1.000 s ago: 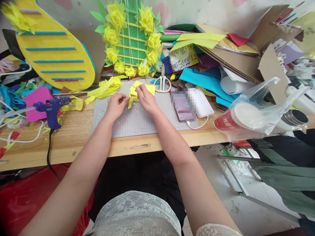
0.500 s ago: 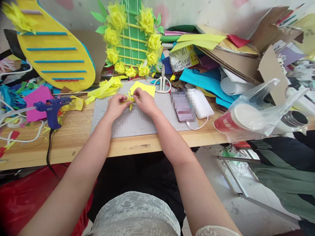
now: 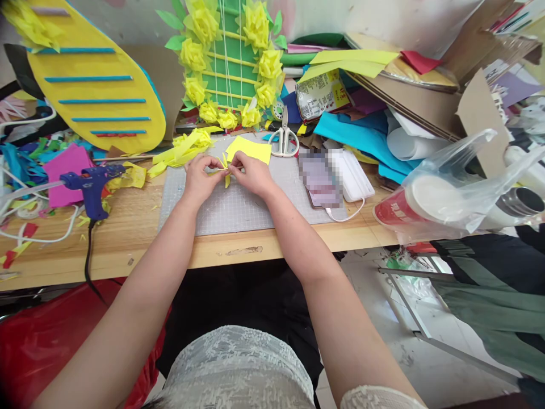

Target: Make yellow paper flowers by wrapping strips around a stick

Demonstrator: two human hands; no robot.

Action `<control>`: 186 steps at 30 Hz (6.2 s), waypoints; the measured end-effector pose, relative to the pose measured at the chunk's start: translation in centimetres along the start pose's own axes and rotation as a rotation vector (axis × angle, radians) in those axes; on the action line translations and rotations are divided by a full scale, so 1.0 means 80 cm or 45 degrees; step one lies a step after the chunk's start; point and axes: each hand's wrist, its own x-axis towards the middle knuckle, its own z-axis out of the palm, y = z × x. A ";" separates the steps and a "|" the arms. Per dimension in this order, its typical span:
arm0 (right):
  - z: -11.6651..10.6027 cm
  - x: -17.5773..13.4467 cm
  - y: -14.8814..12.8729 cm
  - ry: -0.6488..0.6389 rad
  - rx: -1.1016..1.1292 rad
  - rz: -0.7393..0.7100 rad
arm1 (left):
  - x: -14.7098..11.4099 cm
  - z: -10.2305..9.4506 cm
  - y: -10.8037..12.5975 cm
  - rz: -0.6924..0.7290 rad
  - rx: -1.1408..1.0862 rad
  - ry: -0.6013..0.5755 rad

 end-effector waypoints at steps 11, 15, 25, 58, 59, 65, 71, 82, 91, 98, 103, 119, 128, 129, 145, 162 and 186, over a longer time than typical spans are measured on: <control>0.004 -0.001 -0.009 0.037 0.011 0.128 | -0.003 0.003 0.002 0.120 0.102 0.037; 0.004 0.000 -0.009 0.038 -0.006 0.195 | -0.003 0.004 0.001 0.195 0.133 0.092; 0.002 0.002 -0.008 0.011 0.041 0.195 | -0.006 0.004 -0.002 0.342 0.169 0.117; -0.015 0.000 -0.005 -0.054 0.156 -0.221 | -0.002 -0.015 0.005 0.268 0.122 0.011; -0.015 0.000 -0.004 -0.050 0.155 -0.216 | -0.002 -0.015 0.005 0.267 0.117 0.013; -0.011 0.002 -0.002 -0.017 0.113 -0.199 | -0.001 -0.013 0.002 0.281 0.126 -0.004; -0.010 0.002 -0.002 0.028 0.116 -0.180 | -0.002 -0.011 0.003 0.238 0.118 0.057; -0.013 0.000 -0.006 0.029 0.104 -0.199 | -0.003 -0.011 0.006 0.232 0.154 0.093; 0.006 -0.006 -0.019 0.296 -0.123 -0.072 | -0.008 0.010 0.033 -0.079 -0.158 0.289; 0.004 -0.009 -0.033 0.200 -0.297 -0.112 | 0.002 0.012 0.045 -0.754 -1.053 0.156; 0.012 -0.009 -0.031 0.251 -0.516 -0.224 | 0.001 0.003 0.044 -0.919 -1.277 0.135; 0.027 0.011 0.014 0.309 0.350 -0.115 | 0.004 0.032 0.022 -0.482 -0.921 0.230; 0.032 0.011 0.010 0.457 0.414 -0.155 | 0.005 0.029 0.036 -0.705 -1.173 0.253; 0.032 0.012 0.011 0.462 0.430 -0.159 | 0.005 0.028 0.037 -0.720 -1.192 0.263; 0.028 0.008 0.003 0.232 0.938 0.164 | 0.009 0.025 0.040 -0.858 -1.360 0.276; 0.017 0.001 -0.021 -0.076 1.225 0.579 | 0.013 0.029 0.027 -0.890 -1.602 0.241; 0.029 0.002 -0.017 0.052 1.053 0.519 | 0.012 0.023 0.029 -0.922 -1.507 0.283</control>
